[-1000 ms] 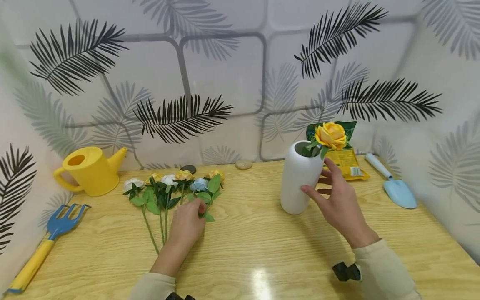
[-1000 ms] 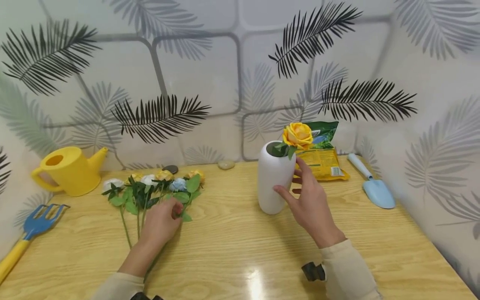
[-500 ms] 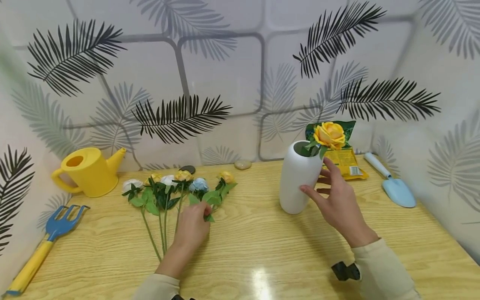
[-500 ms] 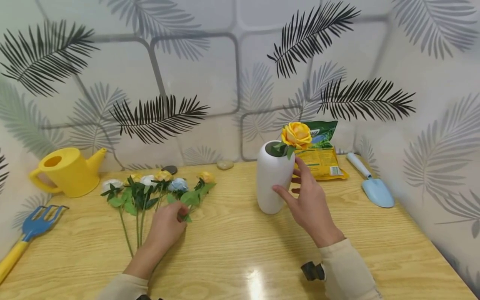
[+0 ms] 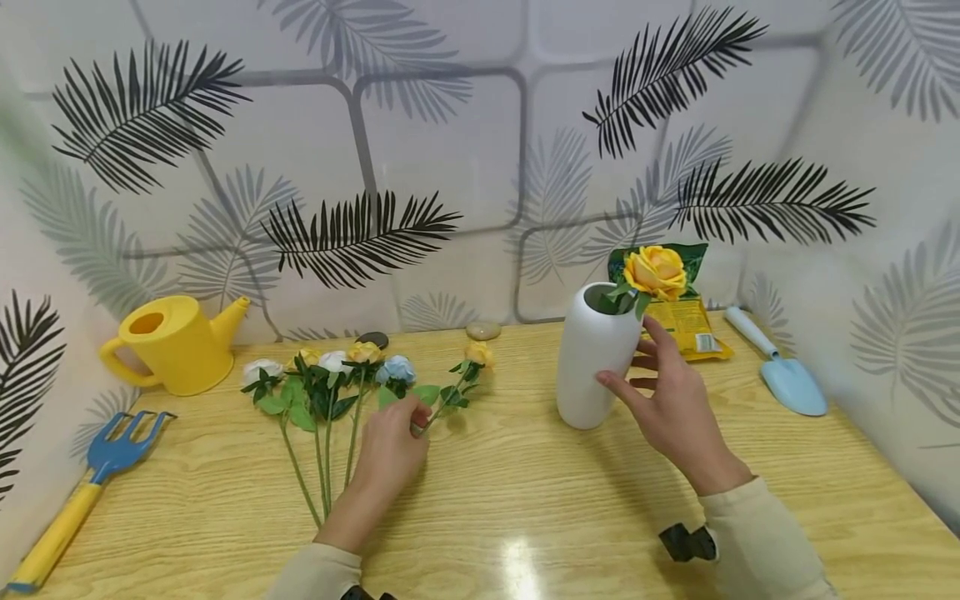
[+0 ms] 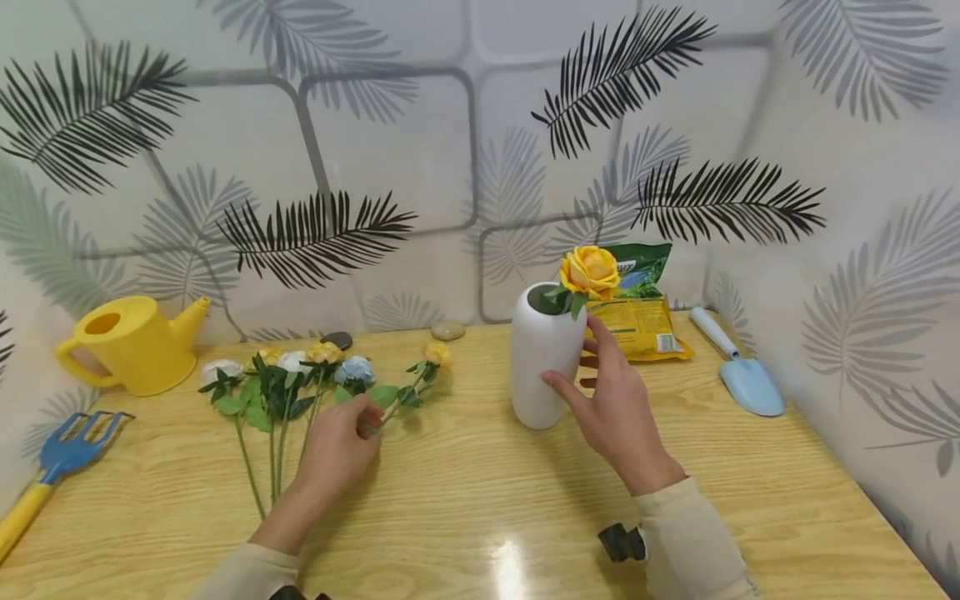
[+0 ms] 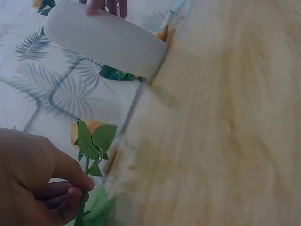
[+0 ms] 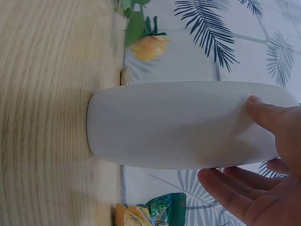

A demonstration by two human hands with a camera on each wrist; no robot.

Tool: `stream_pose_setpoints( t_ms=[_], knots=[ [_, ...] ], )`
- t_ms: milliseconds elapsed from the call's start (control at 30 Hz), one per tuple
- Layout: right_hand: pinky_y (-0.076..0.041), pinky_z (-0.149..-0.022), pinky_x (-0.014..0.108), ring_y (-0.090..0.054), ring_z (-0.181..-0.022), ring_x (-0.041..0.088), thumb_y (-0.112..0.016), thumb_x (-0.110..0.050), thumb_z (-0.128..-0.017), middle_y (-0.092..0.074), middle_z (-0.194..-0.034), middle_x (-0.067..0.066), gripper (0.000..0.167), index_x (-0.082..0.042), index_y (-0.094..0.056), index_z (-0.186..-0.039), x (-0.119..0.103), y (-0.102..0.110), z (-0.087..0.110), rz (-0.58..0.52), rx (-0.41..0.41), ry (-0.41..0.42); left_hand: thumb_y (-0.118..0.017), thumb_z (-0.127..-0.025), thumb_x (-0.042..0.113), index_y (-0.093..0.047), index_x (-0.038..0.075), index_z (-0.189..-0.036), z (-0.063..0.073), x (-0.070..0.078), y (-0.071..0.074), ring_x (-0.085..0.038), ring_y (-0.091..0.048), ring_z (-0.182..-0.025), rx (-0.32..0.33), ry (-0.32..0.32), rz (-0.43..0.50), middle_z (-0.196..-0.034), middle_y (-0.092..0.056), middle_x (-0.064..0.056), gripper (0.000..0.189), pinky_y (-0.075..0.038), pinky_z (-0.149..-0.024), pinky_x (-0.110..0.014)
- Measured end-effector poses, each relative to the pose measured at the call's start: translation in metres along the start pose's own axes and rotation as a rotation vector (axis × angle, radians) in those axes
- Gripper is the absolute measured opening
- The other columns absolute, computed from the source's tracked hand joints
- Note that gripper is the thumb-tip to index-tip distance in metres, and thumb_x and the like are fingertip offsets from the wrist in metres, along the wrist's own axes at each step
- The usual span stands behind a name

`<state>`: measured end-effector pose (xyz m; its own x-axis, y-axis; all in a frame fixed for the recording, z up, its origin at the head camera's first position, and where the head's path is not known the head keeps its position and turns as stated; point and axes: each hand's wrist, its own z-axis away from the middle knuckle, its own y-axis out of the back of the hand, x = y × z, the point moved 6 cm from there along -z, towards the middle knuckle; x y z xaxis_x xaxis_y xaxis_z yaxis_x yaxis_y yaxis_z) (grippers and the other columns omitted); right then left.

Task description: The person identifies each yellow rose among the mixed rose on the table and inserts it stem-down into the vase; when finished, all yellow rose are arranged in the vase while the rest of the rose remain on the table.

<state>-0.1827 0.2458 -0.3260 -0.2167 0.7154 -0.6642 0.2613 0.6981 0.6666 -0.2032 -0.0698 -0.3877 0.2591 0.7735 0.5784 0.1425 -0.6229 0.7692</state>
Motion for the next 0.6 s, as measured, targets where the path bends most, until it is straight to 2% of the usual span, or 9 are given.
stream_pose_setpoints(
  t_ms=[200,400,600],
  knots=[
    [-0.059,-0.087,0.052,-0.064,-0.117,0.045,-0.075,-0.021,-0.092,-0.055,-0.138,0.031,0.088,0.000,-0.019,-0.157,0.000,0.000,0.000,-0.003,0.006,0.005,-0.065,-0.083,-0.010,-0.072,0.002,-0.111,-0.009,0.016,0.006,-0.015,-0.061,-0.072,-0.038,0.027,0.098,-0.087,-0.070,-0.007,0.031,-0.051,-0.064,-0.032],
    [-0.059,-0.087,0.052,-0.065,-0.115,0.045,-0.075,-0.023,-0.092,-0.054,-0.139,0.031,0.088,-0.002,-0.019,-0.157,0.002,0.001,0.000,0.001,0.003,-0.005,-0.067,-0.084,-0.009,-0.072,0.004,-0.109,-0.020,0.041,0.016,-0.015,-0.061,-0.073,-0.010,-0.032,0.140,-0.089,-0.070,-0.006,0.029,-0.052,-0.067,-0.034],
    [-0.059,-0.087,0.053,-0.064,-0.116,0.045,-0.075,-0.021,-0.092,-0.056,-0.137,0.031,0.087,0.000,-0.021,-0.156,0.002,0.000,0.000,-0.007,0.013,0.012,-0.068,-0.085,-0.008,-0.073,0.005,-0.108,-0.029,0.059,0.023,-0.017,-0.064,-0.076,-0.003,-0.035,0.199,-0.091,-0.071,-0.008,0.026,-0.055,-0.071,-0.036]
  ],
)
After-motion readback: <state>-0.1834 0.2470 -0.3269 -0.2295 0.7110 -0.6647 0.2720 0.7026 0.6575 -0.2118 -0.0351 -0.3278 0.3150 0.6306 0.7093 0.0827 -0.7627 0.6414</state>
